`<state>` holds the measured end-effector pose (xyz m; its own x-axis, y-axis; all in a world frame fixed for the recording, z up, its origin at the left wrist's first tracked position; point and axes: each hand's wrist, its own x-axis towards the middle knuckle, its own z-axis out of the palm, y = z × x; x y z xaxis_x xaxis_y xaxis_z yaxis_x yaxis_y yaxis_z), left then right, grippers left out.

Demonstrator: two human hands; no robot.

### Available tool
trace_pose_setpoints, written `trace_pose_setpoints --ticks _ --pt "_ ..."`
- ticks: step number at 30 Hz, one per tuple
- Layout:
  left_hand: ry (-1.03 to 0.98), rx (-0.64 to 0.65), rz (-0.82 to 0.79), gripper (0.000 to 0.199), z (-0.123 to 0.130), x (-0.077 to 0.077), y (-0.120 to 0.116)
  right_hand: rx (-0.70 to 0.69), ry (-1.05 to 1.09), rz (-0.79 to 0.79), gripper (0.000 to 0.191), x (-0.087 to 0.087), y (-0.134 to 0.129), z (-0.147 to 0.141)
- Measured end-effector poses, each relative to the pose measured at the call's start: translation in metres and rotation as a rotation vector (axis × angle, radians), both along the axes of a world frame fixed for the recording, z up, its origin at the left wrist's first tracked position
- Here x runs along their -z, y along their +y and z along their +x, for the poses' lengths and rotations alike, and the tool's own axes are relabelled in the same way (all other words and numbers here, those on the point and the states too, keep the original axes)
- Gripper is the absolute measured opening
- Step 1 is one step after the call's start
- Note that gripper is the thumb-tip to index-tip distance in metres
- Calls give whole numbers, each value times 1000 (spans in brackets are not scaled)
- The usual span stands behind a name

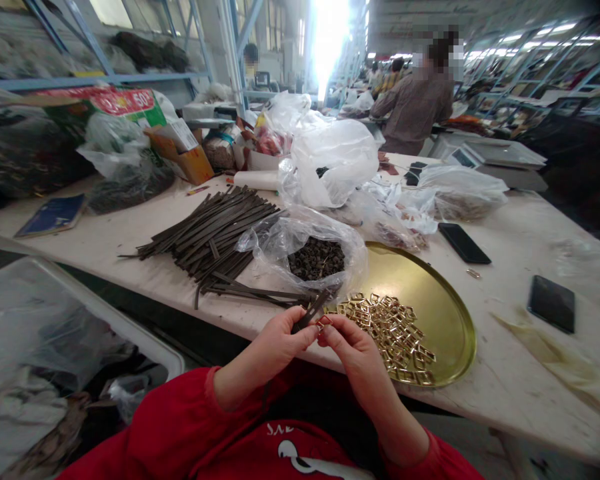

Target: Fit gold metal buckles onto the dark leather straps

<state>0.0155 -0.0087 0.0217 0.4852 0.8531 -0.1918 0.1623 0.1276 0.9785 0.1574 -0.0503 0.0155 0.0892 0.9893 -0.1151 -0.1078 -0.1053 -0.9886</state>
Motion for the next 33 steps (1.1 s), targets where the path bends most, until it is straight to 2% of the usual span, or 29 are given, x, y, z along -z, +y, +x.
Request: trace_pose_setpoints --ticks 3,7,12,15,18,22,24,27,29,31,33 --pt "21 -19 26 18 0 0 0 11 -97 86 16 3 0 1" --pt "48 -32 -1 26 1 1 0 69 -381 289 13 5 0 4" --pt "-19 -13 -254 35 1 -7 -2 81 -771 549 24 10 -2 9" --pt "-80 15 -398 32 2 -13 -4 64 -820 612 26 14 -4 8" --pt "-61 1 -379 24 1 -12 -4 41 -584 477 28 13 -6 3" --pt "29 42 -64 15 1 -4 0 -15 -86 149 25 5 -3 -1" --pt "55 94 40 14 -1 -4 1 -30 47 74 21 2 0 -1" --pt "54 137 69 25 -6 -14 5 -1 180 18 21 -1 4 2" --pt "77 102 78 32 -13 -24 8 31 311 -51 25 -3 6 3" --pt "167 57 124 32 -19 -32 12 78 475 -141 29 -6 8 3" --pt "298 70 199 28 -24 -35 13 126 610 -212 32 -9 10 3"
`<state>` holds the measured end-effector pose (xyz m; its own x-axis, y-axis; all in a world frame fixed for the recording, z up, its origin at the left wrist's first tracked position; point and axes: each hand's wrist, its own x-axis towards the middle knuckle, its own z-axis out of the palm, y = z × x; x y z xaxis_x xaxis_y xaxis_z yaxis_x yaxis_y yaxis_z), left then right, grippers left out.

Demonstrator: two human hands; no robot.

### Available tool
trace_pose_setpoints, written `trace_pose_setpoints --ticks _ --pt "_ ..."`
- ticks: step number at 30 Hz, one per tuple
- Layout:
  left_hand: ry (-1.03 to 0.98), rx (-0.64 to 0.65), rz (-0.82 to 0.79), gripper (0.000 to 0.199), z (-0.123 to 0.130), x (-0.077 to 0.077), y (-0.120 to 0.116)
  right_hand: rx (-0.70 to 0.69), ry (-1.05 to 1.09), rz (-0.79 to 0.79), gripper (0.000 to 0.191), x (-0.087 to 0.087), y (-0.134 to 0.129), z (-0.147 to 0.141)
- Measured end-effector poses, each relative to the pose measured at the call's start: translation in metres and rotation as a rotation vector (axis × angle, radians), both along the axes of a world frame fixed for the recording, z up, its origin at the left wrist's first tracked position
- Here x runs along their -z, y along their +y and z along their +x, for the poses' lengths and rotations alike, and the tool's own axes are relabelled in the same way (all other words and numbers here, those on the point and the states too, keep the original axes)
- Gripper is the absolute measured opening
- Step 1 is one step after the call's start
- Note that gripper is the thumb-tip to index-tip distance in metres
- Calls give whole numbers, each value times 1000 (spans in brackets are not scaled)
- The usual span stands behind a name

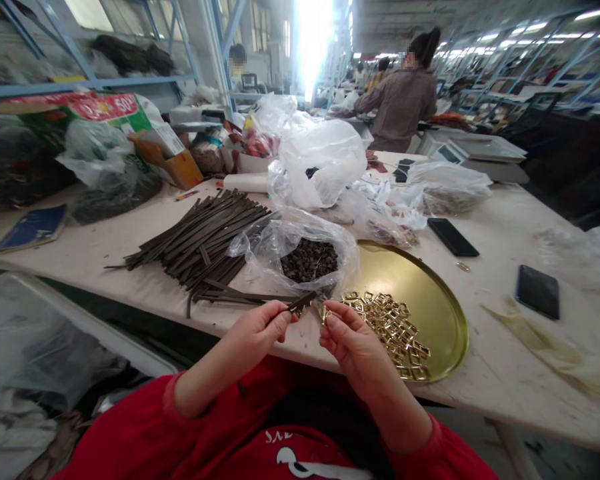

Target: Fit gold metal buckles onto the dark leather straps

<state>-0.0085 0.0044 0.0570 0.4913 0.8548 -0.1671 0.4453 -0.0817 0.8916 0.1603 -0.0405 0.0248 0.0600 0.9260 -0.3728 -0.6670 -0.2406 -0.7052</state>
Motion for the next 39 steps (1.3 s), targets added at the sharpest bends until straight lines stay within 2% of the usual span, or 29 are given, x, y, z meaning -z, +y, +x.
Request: trace_pose_setpoints --ticks 3,8,12,17,26,29,34,39 --pt "130 69 68 25 -1 3 -2 19 95 -52 31 -3 3 -1" --pt "177 76 111 27 6 12 -5 18 147 -83 31 -2 3 -3" --pt "191 102 114 26 8 13 -2 20 129 -89 31 0 3 -3" --pt "200 147 135 25 8 12 -1 -17 179 -120 27 5 6 -2" --pt "189 170 169 24 3 16 1 -162 285 -162 35 4 7 -2" --pt "173 141 121 21 6 17 -3 -176 227 -128 34 8 5 -7" --pt "31 62 -38 12 15 19 -9 -193 146 -125 30 15 -1 -16" --pt "-119 112 -213 15 16 25 -10 -203 110 -70 22 19 -7 -18"
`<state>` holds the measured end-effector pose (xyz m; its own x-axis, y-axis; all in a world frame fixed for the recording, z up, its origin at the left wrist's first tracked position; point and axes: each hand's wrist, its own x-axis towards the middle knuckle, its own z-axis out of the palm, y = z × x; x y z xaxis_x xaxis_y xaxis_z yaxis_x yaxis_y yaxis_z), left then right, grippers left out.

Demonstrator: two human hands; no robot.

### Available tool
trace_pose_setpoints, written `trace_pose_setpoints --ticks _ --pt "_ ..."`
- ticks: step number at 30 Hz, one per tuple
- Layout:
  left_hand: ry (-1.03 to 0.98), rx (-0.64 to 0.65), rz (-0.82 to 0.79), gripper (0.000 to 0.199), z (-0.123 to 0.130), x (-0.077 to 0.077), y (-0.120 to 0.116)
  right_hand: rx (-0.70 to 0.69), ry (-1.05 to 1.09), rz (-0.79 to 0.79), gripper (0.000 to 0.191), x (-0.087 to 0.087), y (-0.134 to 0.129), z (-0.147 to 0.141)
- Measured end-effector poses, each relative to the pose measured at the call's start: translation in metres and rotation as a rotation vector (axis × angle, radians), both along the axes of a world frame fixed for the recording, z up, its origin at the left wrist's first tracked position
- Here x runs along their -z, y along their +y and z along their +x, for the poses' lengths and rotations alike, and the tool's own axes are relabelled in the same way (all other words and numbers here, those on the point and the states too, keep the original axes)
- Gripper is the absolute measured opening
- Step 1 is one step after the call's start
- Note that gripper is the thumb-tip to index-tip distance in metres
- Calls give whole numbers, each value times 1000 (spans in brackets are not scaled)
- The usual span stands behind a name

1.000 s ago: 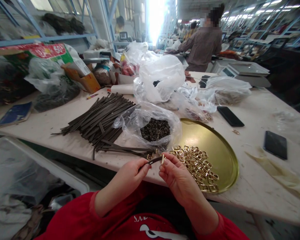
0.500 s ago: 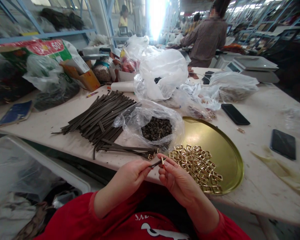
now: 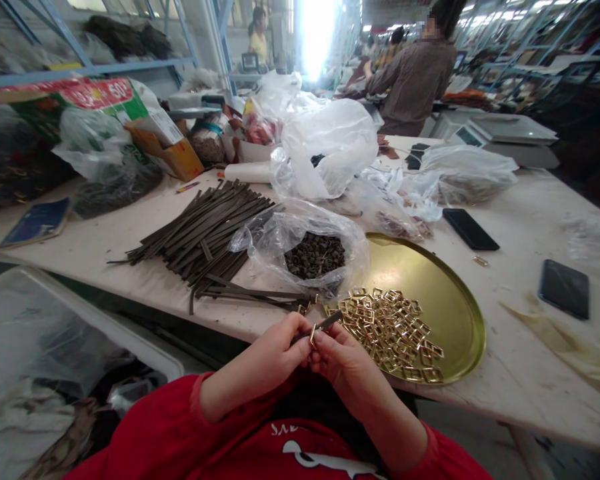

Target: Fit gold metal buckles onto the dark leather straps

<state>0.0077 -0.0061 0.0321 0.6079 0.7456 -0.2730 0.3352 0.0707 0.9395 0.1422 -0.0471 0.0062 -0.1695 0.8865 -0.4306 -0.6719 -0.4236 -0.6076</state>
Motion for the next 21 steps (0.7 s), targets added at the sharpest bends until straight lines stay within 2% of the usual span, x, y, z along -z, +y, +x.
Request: trace_pose_setpoints --ticks 3,9,17,21 --pt "-59 -9 -64 18 -1 2 -1 18 -58 79 18 0 -2 -2" --pt "-12 -66 -11 17 -2 2 -3 140 -347 140 23 -4 -4 -1" --pt "-98 -106 -42 18 -2 9 -9 149 -369 162 21 -8 -9 -3" --pt "-120 -162 -68 19 2 10 -12 193 -552 243 21 -5 -11 -2"
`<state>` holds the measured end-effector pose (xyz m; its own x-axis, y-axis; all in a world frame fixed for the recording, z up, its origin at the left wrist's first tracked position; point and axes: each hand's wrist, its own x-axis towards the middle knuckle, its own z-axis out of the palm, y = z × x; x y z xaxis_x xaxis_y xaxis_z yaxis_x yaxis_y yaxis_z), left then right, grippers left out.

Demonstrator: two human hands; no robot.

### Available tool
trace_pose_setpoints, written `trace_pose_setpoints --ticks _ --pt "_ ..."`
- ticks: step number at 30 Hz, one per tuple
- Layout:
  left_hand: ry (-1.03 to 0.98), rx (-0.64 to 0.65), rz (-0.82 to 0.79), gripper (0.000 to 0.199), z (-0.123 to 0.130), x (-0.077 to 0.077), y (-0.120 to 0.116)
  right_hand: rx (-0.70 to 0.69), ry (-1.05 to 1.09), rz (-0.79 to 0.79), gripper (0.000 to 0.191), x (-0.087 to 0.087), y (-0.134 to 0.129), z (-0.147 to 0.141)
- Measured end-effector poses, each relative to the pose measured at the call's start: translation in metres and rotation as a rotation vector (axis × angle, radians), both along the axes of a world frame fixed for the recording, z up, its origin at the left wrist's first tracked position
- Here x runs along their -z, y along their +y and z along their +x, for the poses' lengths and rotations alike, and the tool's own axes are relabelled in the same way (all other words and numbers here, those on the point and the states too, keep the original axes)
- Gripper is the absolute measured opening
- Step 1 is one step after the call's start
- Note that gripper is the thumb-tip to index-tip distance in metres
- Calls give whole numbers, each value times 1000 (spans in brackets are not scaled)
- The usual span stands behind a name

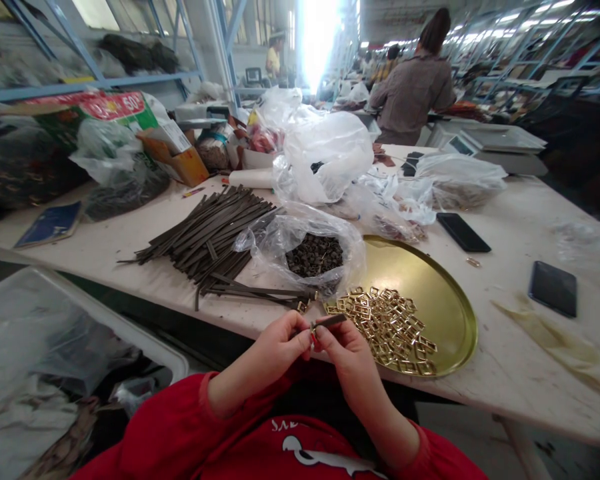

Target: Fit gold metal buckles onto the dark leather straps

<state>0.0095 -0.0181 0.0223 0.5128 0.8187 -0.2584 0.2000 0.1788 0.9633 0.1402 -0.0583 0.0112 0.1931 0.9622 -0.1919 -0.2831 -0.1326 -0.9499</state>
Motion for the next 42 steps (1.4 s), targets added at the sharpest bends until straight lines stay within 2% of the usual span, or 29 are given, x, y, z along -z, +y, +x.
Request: trace_pose_setpoints --ticks 3,5,8,15,20,23,27,29,32,36,42 --pt "23 -47 -21 18 2 -3 -1 75 -326 190 14 0 -4 6" --pt "33 -70 -14 16 2 -4 -1 43 -491 326 16 -1 -7 12" --pt "43 -87 7 14 0 -4 -1 -80 -508 405 25 -5 -8 19" --pt "114 -97 35 14 1 -1 2 -276 -191 225 9 -8 6 25" --pt "154 -91 99 13 3 0 4 -369 -211 231 8 -10 11 30" --pt "132 -81 43 11 5 0 4 -390 -261 213 10 -9 14 33" --pt "102 -72 -54 6 7 2 4 -418 -87 62 16 -5 16 36" --pt "114 -74 -32 5 7 3 5 -398 -43 -7 18 -3 17 36" --pt "164 -88 72 4 8 4 6 -335 -88 -41 19 0 18 35" --pt "210 -79 155 6 10 3 6 -225 -304 41 15 4 16 30" --pt "194 -28 146 11 12 0 0 -63 -604 187 11 16 9 27"
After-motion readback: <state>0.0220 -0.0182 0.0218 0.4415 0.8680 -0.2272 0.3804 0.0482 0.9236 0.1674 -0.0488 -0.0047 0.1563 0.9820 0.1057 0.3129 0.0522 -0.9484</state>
